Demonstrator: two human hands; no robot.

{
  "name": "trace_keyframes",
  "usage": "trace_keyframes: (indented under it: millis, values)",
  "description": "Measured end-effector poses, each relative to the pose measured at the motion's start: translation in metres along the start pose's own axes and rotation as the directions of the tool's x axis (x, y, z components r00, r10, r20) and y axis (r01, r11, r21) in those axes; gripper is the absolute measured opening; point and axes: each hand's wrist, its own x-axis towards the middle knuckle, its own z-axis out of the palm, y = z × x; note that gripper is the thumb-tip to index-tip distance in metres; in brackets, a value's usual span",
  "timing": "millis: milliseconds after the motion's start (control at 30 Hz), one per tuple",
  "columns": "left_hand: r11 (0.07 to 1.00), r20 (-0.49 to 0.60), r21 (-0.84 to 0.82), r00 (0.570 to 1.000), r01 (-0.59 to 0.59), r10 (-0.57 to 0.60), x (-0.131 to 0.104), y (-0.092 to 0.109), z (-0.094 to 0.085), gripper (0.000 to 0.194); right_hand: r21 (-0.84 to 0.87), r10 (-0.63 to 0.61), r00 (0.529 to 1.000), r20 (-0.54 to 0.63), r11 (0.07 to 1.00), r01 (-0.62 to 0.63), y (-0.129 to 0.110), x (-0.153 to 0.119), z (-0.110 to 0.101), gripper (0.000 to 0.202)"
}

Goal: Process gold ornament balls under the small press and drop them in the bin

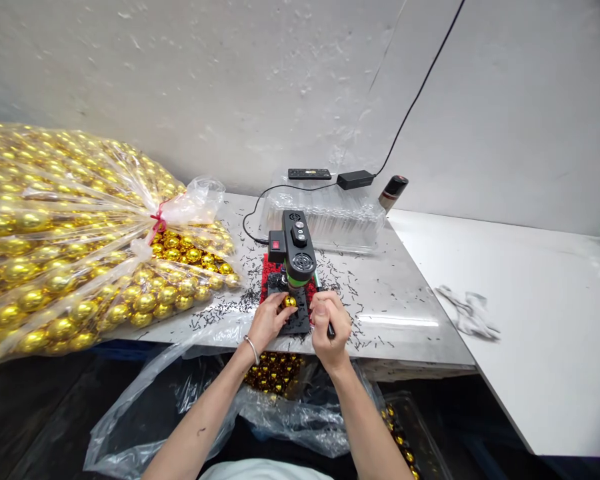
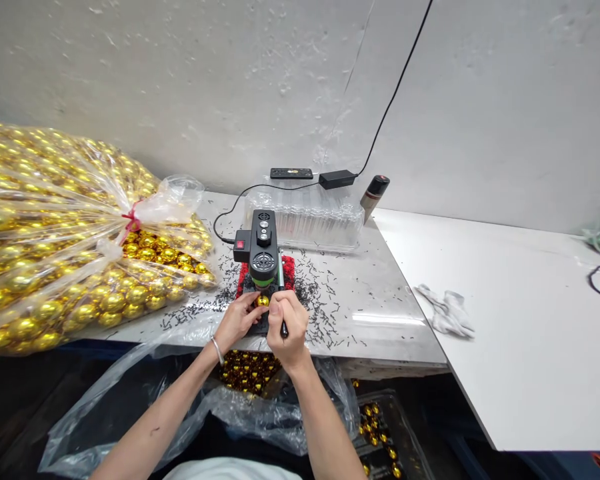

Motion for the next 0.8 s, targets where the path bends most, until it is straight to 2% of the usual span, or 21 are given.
trace_keyframes:
  millis: [133, 300, 433, 600, 800]
  values:
    - [0.999, -0.009, 0.053, 1.0, -0.011, 0.012, 0.0, 0.001, 0.001, 0.036, 0.021, -0.027, 1.0, 0.004, 0.999, 0.027, 0.007, -0.007, 0.001, 0.026]
    - [0.996, -0.041, 0.087, 0.999, -0.017, 0.021, 0.0, 0.001, 0.002, 0.034, 0.022, -0.123, 0.992, 0.03, 0.992, 0.123, 0.024, -0.022, 0.005, 0.024]
    - [0.994, -0.062, 0.104, 0.997, -0.03, 0.037, -0.001, 0.0, 0.003, 0.032, -0.004, -0.133, 0.991, -0.001, 0.991, 0.133, 0.032, -0.031, 0.01, 0.026]
    - [0.997, -0.026, 0.071, 1.0, -0.009, 0.011, -0.001, 0.001, 0.002, 0.033, -0.029, -0.144, 0.988, -0.06, 0.989, 0.142, 0.041, -0.04, 0.017, 0.029]
    - [1.0, 0.018, 0.017, 1.0, 0.006, -0.006, 0.001, 0.0, 0.001, 0.036, -0.039, -0.235, 0.972, -0.004, 0.971, 0.235, 0.043, -0.039, 0.017, 0.027]
